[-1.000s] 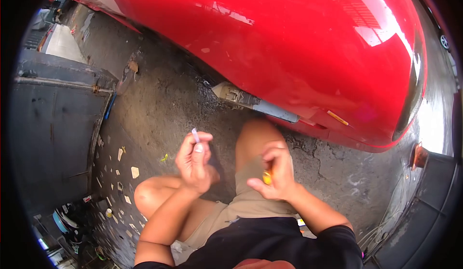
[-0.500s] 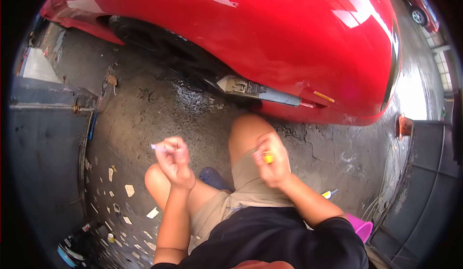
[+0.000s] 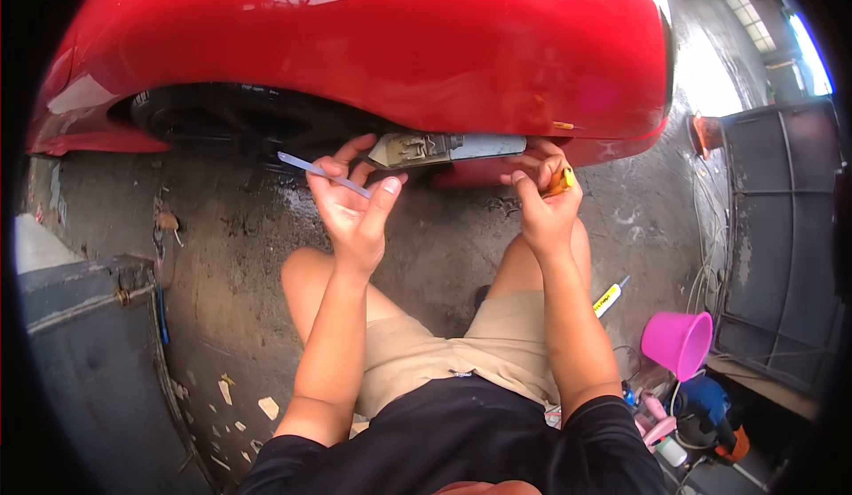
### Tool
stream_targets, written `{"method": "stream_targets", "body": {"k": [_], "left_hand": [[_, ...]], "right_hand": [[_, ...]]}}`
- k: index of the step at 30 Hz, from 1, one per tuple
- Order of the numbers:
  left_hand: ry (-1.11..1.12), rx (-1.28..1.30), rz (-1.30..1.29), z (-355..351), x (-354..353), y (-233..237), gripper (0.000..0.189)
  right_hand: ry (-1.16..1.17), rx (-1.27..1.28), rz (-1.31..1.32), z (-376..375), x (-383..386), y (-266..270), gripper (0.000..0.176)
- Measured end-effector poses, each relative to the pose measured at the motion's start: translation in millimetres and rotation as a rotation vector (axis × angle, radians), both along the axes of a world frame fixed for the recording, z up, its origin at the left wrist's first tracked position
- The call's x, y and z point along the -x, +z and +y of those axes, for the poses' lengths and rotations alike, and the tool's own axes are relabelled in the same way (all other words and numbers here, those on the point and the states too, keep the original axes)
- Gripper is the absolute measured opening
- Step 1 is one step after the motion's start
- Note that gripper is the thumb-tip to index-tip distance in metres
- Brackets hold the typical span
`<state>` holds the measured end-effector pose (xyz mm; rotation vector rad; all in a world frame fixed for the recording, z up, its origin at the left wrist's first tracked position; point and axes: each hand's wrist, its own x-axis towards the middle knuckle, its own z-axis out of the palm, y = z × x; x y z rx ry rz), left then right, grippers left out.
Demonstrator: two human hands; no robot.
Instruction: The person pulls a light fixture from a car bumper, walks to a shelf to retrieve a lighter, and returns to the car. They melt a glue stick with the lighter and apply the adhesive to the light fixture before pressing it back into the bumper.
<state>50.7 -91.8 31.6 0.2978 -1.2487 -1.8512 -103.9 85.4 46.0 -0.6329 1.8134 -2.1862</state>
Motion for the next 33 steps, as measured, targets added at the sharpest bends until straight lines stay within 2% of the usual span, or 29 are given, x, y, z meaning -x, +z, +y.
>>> {"method": "stream_targets", "body": {"k": [4,8,11,14,15,18,22,23,27,30,33], "left_hand": [[-0.033,0.002,0.02,-2.3,7.4,9.8,0.053],[-0.053,-0.058,0.003,-8.6,9.0,8.6,0.051],[0.008,0.037,-0.016,-7.2,10.9,2.0,0.046],[0.02,-0.143,-0.003,1.3,16.0,11.4,0.046],[0.066,-0.13,-0.028,3.0,20.3,15.3,0.045],[0.084,-0.068,-0.042,-1.6,17.5,5.4,0.043],[0.093,-0.032,-0.055,-0.4,16.2,5.2,0.042],[0.099,-0.024,-0.06,0.2,15.9,6.0,0.042],[0.134,-0.011,-0.059,2.9,18.7,3.9,0.043],[0.136,0.002,-0.048,2.5,18.2,1.3,0.044],[0.122,-0.016,-0.029,2.4,17.9,2.3,0.044]], "right_hand": [[-0.02,0.026,-0.118,-4.6,-3.3,16.6,0.03],[-0.031,-0.107,-0.123,-1.9,-12.2,35.5,0.028],[0.027,-0.259,-0.096,6.1,-14.4,45.0,0.03],[0.126,-0.431,0.094,17.1,-1.0,47.4,0.031],[0.101,-0.274,-0.106,15.1,-4.5,52.8,0.033],[0.165,-0.297,-0.001,16.7,7.6,55.7,0.035],[0.176,-0.276,-0.064,10.3,9.3,59.0,0.035],[0.181,-0.288,0.028,14.5,12.7,50.0,0.036],[0.211,-0.24,0.009,14.4,15.2,53.6,0.04],[0.232,-0.339,0.134,15.0,22.8,56.1,0.041],[0.245,-0.326,0.153,13.1,24.9,59.2,0.042]]}}
